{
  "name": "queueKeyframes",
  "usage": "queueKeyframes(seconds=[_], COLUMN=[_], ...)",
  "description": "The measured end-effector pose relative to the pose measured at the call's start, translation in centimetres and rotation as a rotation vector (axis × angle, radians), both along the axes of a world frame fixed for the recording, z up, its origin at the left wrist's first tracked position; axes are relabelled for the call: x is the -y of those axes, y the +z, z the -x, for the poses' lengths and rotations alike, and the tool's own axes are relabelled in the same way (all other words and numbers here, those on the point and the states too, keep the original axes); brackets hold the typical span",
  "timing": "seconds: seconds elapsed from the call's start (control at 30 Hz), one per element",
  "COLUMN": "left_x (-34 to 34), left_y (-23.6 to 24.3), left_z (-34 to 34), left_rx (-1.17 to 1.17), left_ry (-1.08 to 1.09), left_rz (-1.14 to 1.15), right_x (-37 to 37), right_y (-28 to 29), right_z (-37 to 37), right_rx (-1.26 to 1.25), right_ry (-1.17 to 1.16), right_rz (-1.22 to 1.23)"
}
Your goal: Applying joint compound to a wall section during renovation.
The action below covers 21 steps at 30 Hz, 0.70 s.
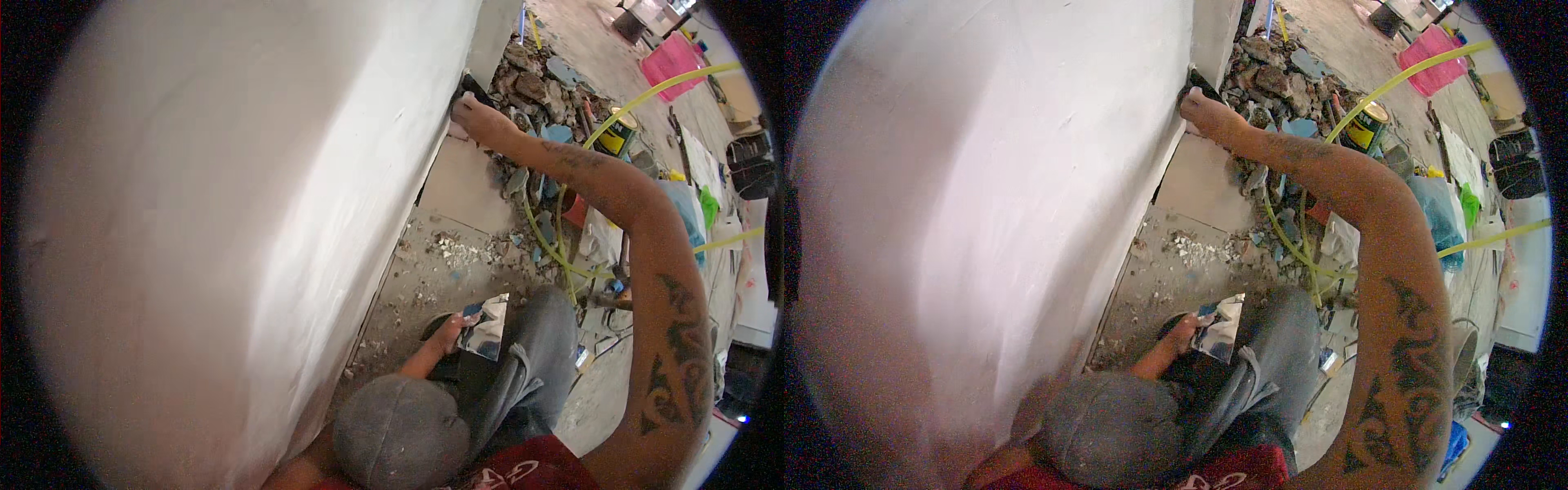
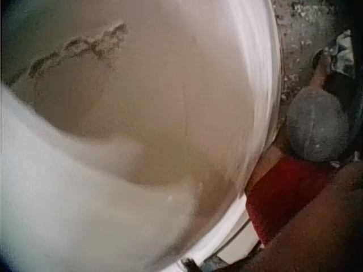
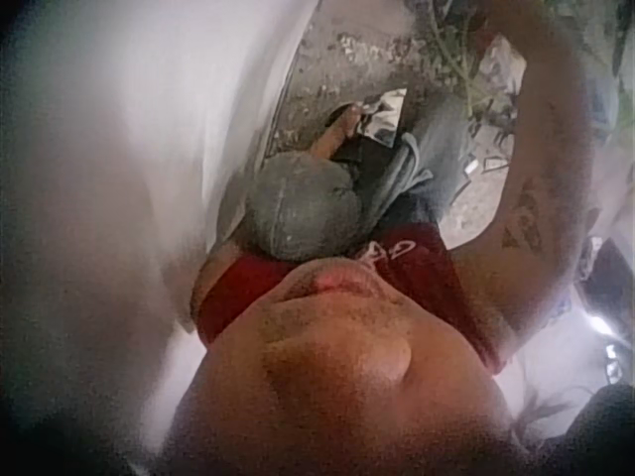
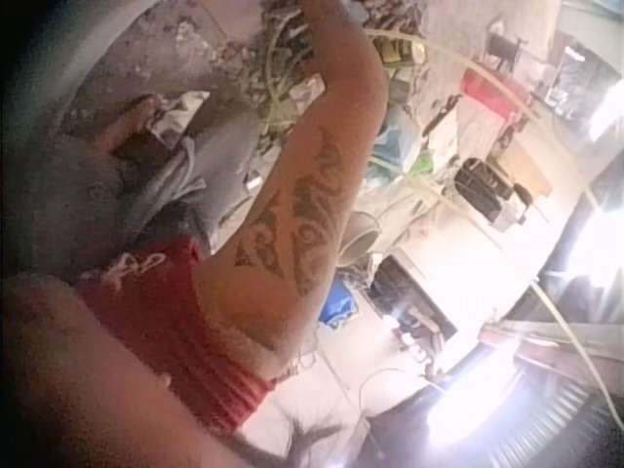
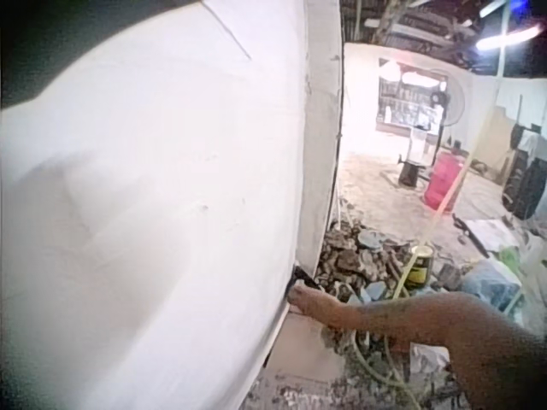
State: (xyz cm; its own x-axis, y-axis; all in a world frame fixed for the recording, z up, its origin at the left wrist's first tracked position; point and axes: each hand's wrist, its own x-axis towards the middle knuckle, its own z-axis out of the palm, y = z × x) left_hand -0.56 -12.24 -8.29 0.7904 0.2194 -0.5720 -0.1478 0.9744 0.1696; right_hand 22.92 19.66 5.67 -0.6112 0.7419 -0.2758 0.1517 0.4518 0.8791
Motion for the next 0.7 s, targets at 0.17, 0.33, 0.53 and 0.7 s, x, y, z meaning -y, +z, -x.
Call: queueKeyframes(seconds=[0.17, 0.33, 0.53, 0.7], left_x=[-0.1, 0.0, -0.2, -0.2], left_y=[1.1, 0.5, 0.3, 0.1], left_z=[0.4, 0.5, 0.5, 0.5], left_rx=[-0.036, -0.036, -0.01, -0.105], left_ry=[-0.006, 0.009, 0.02, -0.017], left_rz=[-0.032, -0.12, -0.061, -0.04], right_x=[-0.2, 0.3, 0.5, 2.0], right_y=[-0.8, -0.5, -1.2, -0.5], right_z=[-1.0, -1.2, -2.0, -3.7], right_rx=[-0.111, -0.117, -0.13, -0.069], right_ry=[0.078, 0.081, 0.032, 0.086], right_rz=[-0.066, -0.045, -0.022, 0.122])
